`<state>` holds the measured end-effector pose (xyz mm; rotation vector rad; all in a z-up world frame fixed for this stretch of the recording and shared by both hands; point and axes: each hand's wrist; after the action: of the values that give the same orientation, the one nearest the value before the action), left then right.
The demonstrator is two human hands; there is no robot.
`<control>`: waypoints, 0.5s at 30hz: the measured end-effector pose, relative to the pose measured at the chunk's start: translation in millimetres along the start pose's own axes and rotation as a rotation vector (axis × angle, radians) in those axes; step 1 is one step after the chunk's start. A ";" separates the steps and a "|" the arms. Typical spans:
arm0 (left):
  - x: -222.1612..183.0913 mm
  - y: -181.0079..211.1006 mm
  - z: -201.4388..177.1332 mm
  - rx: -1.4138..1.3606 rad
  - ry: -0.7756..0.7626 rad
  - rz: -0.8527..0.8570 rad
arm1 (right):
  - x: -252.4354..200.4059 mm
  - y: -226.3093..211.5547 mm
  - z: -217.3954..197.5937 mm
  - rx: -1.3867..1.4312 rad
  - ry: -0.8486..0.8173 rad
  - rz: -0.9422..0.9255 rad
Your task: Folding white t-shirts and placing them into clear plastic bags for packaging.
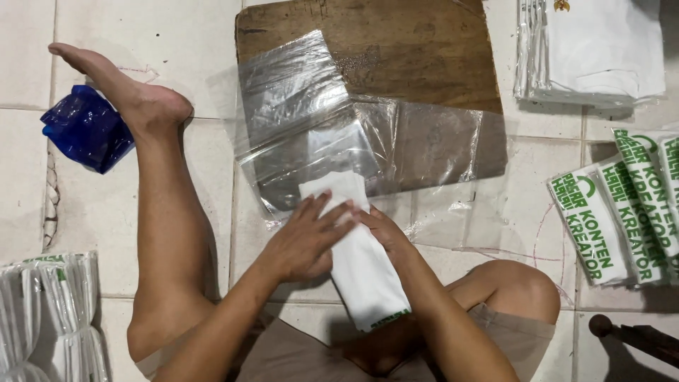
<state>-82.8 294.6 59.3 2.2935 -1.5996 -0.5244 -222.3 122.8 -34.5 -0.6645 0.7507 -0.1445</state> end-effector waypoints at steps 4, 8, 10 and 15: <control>-13.5 6.5 25.8 -0.317 0.413 -0.323 | 27.5 37.0 -69.9 0.081 0.070 0.003; -6.5 -24.1 40.5 -1.589 0.515 -1.298 | 16.0 31.7 -49.5 0.092 0.053 0.058; -0.2 -21.6 53.3 -1.744 0.406 -1.291 | 23.5 31.8 -46.3 0.051 0.038 0.074; -0.4 -11.3 77.2 -1.939 0.192 -1.293 | -11.5 -27.2 33.1 -0.089 0.003 0.069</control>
<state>-108.6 296.3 -14.3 1.1417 0.7804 -1.1762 -205.6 122.1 6.6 -0.7216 0.7858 -0.0492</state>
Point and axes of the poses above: each hand's wrist, its own x-axis towards the middle knuckle, its own z-axis out of the palm, y = z × x, and after that the axes turned 14 degrees about -z, right-handed
